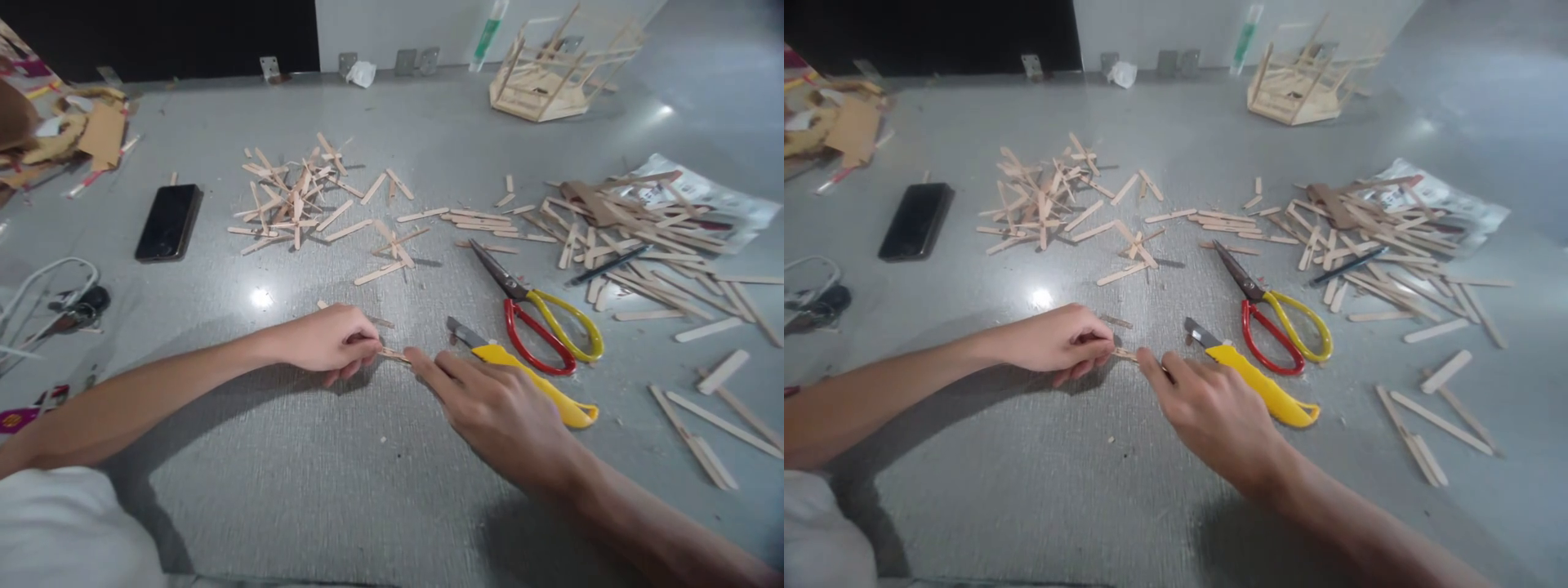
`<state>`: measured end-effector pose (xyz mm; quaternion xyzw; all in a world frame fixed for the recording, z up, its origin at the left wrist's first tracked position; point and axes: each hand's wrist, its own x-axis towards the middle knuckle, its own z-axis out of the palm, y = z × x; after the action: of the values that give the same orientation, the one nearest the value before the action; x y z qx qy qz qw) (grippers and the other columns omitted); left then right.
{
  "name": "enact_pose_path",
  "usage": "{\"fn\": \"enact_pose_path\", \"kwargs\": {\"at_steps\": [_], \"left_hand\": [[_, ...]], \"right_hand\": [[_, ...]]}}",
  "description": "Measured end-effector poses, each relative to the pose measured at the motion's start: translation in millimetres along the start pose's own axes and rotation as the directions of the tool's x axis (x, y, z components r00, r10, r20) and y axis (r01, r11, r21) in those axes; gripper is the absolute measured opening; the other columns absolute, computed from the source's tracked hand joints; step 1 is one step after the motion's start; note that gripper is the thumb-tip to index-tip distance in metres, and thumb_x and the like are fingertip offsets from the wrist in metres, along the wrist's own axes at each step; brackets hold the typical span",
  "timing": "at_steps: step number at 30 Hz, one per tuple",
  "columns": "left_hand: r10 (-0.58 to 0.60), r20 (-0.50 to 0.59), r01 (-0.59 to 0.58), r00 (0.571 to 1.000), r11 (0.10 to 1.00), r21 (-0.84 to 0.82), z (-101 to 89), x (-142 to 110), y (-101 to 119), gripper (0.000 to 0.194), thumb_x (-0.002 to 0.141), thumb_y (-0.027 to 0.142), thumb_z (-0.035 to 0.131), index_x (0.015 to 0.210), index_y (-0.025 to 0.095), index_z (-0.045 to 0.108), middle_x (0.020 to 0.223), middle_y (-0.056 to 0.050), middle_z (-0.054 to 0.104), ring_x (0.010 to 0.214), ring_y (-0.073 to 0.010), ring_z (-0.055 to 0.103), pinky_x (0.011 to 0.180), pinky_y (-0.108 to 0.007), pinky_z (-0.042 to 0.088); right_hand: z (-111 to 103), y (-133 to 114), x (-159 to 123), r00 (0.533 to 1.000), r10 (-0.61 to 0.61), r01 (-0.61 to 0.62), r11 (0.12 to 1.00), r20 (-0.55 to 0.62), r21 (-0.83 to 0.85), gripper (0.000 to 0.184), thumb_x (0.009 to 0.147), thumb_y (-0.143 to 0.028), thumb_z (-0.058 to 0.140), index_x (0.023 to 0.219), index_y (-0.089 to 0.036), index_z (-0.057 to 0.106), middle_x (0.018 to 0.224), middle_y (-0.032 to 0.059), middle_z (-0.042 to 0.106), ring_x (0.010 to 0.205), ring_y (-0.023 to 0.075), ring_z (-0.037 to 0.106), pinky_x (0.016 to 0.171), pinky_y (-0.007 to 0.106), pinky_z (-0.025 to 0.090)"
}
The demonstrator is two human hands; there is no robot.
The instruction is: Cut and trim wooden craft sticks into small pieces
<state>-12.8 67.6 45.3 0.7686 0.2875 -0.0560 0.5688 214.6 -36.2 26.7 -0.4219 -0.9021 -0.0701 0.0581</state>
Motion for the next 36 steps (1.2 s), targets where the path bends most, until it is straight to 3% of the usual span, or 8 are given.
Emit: {"fn": "enact_pose_path", "kwargs": {"at_steps": [10,20,30,36], "left_hand": [[0.019,0.004,-0.019,1.000,1.000,0.005,0.2,0.9,0.2,0.037,0.101,0.024,0.042,0.067,0.015,0.053,0.052,0.002,0.060,0.038,-0.0067,0.056,0.045,-0.017,0.044],[0.093,-0.039,-0.093,0.995,0.996,0.006,4.2,0.7,-5.5,0.039,0.101,0.024,0.042,0.064,0.016,0.050,0.054,0.001,0.061,0.038,-0.0059,0.056,0.045,-0.016,0.043],[0.102,-0.083,-0.103,0.991,0.995,-0.007,8.7,1.1,-8.0,0.040,0.100,0.023,0.043,0.060,0.016,0.048,0.051,0.002,0.058,0.035,-0.0066,0.054,0.043,-0.017,0.042],[0.136,-0.076,-0.138,0.988,0.990,-0.014,8.4,0.8,-9.9,0.040,0.099,0.023,0.044,0.060,0.016,0.050,0.051,0.001,0.057,0.035,-0.0070,0.054,0.043,-0.017,0.041]], "right_hand": [[-0.9,0.5,2.8,1.000,0.023,-0.023,0.999,-0.003,0.027,0.047,0.084,0.006,0.040,0.122,-0.012,0.061,0.074,-0.0005,0.064,0.054,0.0125,0.055,0.050,0.031,0.031],[-5.8,-7.2,7.4,0.997,-0.076,0.075,0.956,0.007,-0.283,0.040,0.089,0.001,0.041,0.119,-0.011,0.065,0.067,0.0012,0.060,0.053,0.0138,0.053,0.047,0.032,0.033],[-2.0,-13.6,8.0,0.992,-0.127,0.113,0.924,-0.013,-0.366,0.036,0.090,0.001,0.043,0.116,-0.007,0.067,0.061,0.0012,0.058,0.049,0.0137,0.050,0.043,0.031,0.030],[-0.1,-10.9,9.6,0.996,-0.068,0.080,0.948,0.049,-0.308,0.036,0.091,0.001,0.043,0.116,-0.010,0.065,0.065,0.0005,0.060,0.049,0.0134,0.053,0.045,0.031,0.028]]}}
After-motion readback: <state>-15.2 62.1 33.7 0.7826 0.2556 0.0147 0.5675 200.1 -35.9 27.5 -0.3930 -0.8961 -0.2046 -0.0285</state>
